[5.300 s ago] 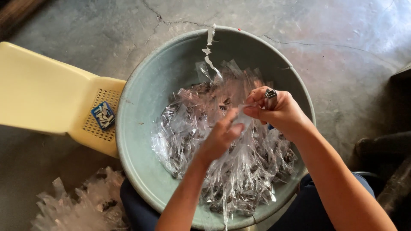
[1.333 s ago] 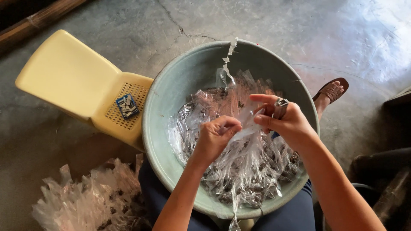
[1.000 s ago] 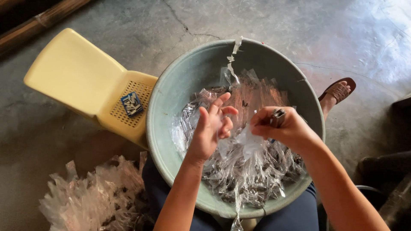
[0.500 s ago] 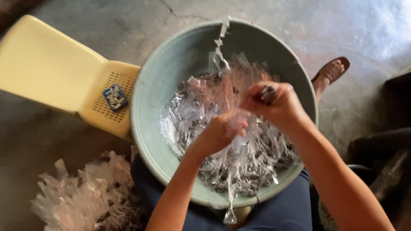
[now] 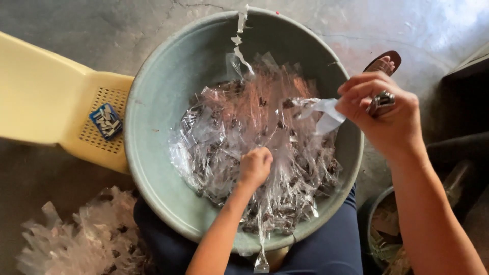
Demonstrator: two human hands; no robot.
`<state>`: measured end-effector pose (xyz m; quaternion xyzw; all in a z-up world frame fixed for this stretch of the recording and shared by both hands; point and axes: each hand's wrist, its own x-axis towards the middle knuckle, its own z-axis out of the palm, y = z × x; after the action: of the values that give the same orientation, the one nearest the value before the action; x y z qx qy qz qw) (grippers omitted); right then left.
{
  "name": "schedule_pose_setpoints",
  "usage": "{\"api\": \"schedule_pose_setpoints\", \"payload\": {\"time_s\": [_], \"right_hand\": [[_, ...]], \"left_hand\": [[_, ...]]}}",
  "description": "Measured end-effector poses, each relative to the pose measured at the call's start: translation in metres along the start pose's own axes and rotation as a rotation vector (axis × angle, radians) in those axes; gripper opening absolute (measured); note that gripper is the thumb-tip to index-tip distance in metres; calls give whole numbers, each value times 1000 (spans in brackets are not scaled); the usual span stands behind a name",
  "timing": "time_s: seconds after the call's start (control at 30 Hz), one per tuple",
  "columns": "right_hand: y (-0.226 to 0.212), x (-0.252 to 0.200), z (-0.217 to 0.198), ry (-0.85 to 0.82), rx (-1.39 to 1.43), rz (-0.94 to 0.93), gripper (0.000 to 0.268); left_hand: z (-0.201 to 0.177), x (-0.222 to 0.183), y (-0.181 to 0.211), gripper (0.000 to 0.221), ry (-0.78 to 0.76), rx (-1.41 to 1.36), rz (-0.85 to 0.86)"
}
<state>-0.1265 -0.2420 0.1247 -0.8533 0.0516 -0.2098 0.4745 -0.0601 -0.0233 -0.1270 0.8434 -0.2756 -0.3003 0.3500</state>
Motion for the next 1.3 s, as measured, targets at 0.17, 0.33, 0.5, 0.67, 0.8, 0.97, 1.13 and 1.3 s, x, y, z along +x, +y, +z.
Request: {"api": "schedule_pose_setpoints", "payload": {"time_s": [0.17,0.33,0.5,0.67,0.8,0.97,1.13,1.3], "right_hand": [[9,-6,25,-45,19,108,7],[-7,-2,72,-175,388,316,45],[1,4,96,-129,654,417,25],[7,9,100,-141,664,376,16],[9,14,98,-110,508,307,13],[0,12,103,-45,684,427,15],[55,9,161,321,984,578,34],[9,-6,164,137,1194,772,42]], "left_hand": [[-55,12,10,21,292,-1112,36],[-116,-36,82,22,307,-1034,256],[-132,-71,95,20,297,-611,365],[-108,-64,86,44,155,-726,426],[-88,-62,97,34,133,-879,345],[-82,-60,86,41,203,-860,235],[-97,-69,105,45,289,-822,211],[-104,-68,73,43,412,-512,145]]}}
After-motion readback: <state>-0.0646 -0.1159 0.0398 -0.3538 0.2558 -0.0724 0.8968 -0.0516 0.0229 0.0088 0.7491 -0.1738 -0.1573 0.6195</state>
